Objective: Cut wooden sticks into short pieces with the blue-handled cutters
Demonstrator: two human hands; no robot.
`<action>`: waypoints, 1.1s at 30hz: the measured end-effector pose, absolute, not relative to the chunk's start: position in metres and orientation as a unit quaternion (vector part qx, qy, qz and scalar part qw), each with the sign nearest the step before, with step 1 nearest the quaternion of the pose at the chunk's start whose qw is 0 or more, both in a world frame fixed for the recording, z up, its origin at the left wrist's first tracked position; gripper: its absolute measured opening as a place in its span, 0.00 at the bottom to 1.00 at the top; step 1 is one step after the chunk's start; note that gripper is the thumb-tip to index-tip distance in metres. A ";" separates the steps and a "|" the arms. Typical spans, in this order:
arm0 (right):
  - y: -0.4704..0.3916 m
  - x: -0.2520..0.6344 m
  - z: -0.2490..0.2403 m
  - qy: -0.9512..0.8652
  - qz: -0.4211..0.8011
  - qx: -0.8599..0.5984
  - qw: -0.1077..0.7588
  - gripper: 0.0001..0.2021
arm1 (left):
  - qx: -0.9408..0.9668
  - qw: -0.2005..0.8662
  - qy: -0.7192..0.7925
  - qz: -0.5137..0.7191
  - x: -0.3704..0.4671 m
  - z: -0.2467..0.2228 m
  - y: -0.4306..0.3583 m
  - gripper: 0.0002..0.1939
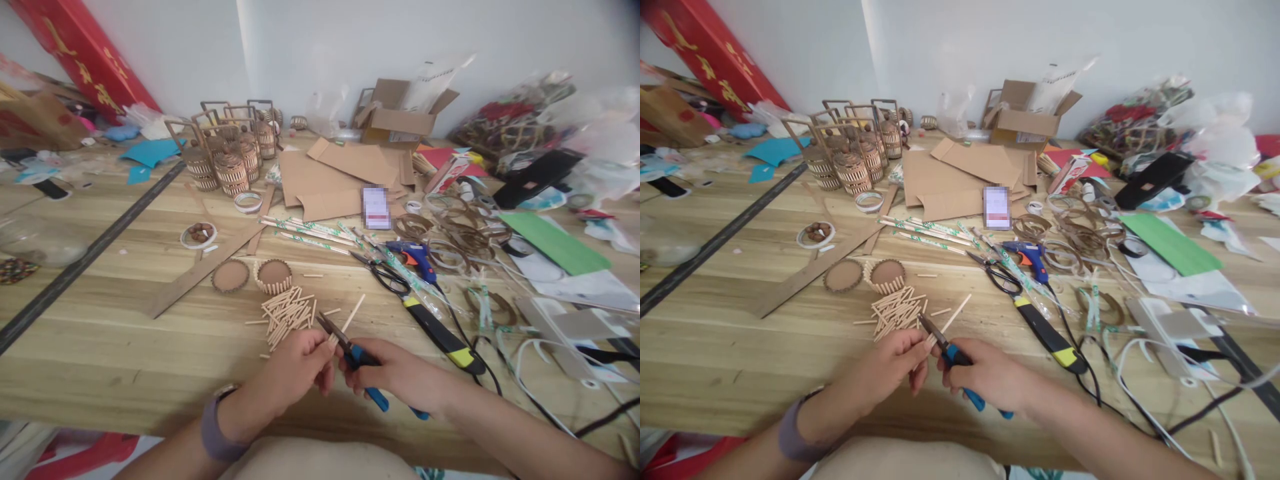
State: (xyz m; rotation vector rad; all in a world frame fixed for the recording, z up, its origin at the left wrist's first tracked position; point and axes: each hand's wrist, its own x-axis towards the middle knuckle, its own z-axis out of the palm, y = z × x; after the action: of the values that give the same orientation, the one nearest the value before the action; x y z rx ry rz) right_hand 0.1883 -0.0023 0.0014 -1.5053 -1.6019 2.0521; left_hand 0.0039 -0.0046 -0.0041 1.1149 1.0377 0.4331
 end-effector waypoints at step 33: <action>0.011 0.175 -0.011 -0.830 0.099 -0.535 0.126 0.06 | 0.755 0.324 0.566 0.066 -0.006 -0.003 -0.004 0.13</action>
State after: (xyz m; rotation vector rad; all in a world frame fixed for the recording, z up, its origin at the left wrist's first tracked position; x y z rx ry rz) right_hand 0.1747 0.0109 -0.0107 -1.5581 -2.4165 0.2880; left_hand -0.0063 -0.0040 -0.0030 1.9812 1.4857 0.1731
